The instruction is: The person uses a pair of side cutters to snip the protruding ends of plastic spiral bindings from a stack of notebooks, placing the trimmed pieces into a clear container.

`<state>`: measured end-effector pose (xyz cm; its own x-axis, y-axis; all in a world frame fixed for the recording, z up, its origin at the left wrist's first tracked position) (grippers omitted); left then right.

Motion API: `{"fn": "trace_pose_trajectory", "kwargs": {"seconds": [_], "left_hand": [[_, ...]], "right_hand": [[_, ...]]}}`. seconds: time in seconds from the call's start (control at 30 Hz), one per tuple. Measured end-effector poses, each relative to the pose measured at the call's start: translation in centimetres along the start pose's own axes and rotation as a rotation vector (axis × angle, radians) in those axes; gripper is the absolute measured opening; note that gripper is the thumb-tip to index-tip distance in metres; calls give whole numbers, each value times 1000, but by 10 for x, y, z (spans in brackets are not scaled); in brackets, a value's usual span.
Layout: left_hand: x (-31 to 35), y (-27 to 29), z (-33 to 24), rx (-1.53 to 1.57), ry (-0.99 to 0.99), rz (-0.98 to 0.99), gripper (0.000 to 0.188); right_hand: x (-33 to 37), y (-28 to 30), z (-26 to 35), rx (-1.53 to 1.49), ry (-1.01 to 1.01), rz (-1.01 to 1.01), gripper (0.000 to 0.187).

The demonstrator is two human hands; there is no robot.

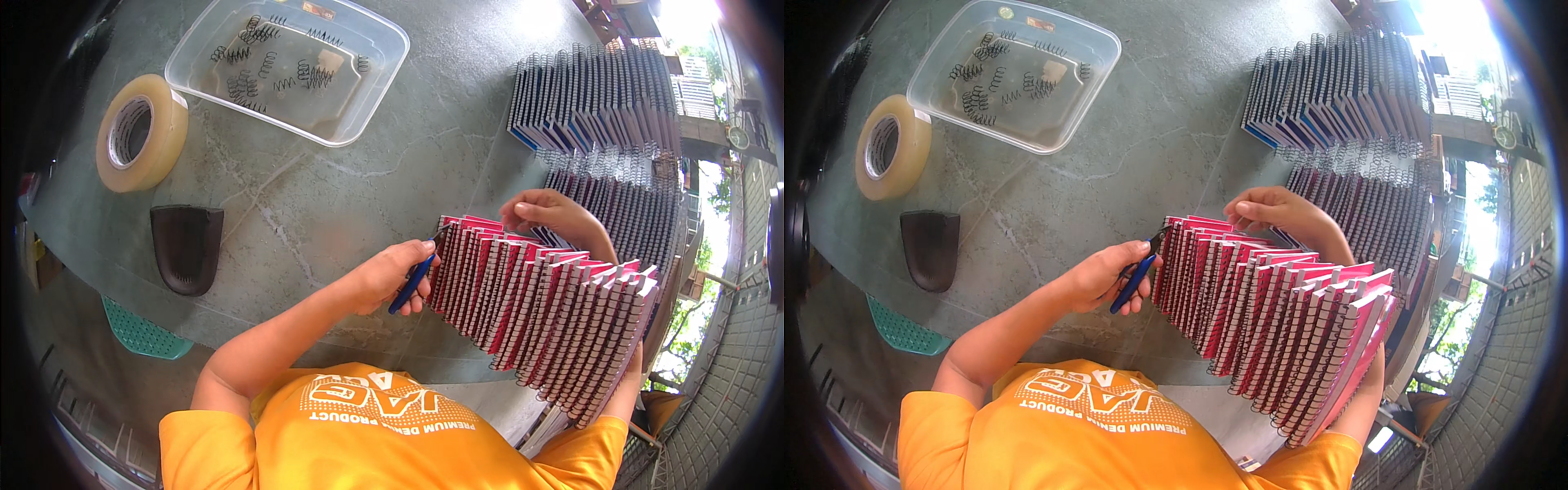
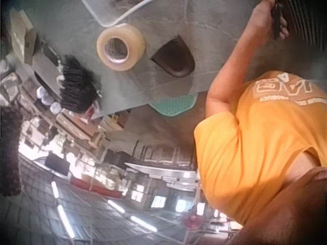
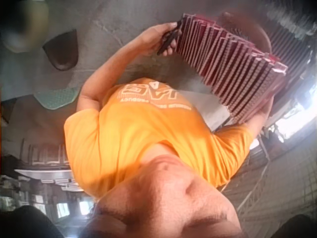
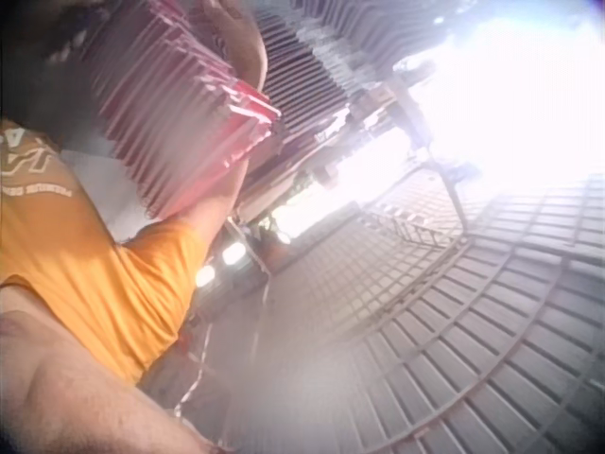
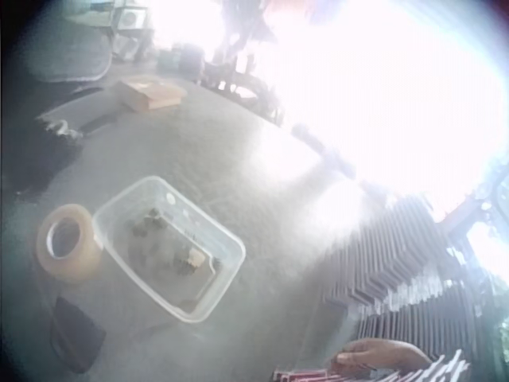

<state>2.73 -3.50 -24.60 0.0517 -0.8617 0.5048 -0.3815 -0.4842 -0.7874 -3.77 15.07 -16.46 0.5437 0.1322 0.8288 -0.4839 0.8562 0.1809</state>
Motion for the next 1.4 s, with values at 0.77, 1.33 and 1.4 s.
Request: {"fn": "trace_pose_trajectory", "kwargs": {"seconds": [0.77,1.33,1.4], "left_hand": [[-3,0,2,-89,-68,-106,43],[2,-11,-13,-381,-117,-273,36],[3,-12,-15,-414,-118,-286,36]], "right_hand": [[-33,-55,6,-215,272,336,27],[-34,-58,-1,-281,213,371,36],[-38,-57,-4,-283,253,388,35]]}}
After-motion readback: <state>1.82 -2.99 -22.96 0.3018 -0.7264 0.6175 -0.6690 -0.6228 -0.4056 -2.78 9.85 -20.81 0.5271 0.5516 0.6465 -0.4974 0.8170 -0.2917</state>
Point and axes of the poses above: each hand's wrist, its own x-axis away from the middle knuckle, its own y-axis out of the back of the hand, z = x × y, the point moved 10 cm from there along -x, towards the middle knuckle, and after that the axes turned 1 degree about -x, right-handed, at the moved point
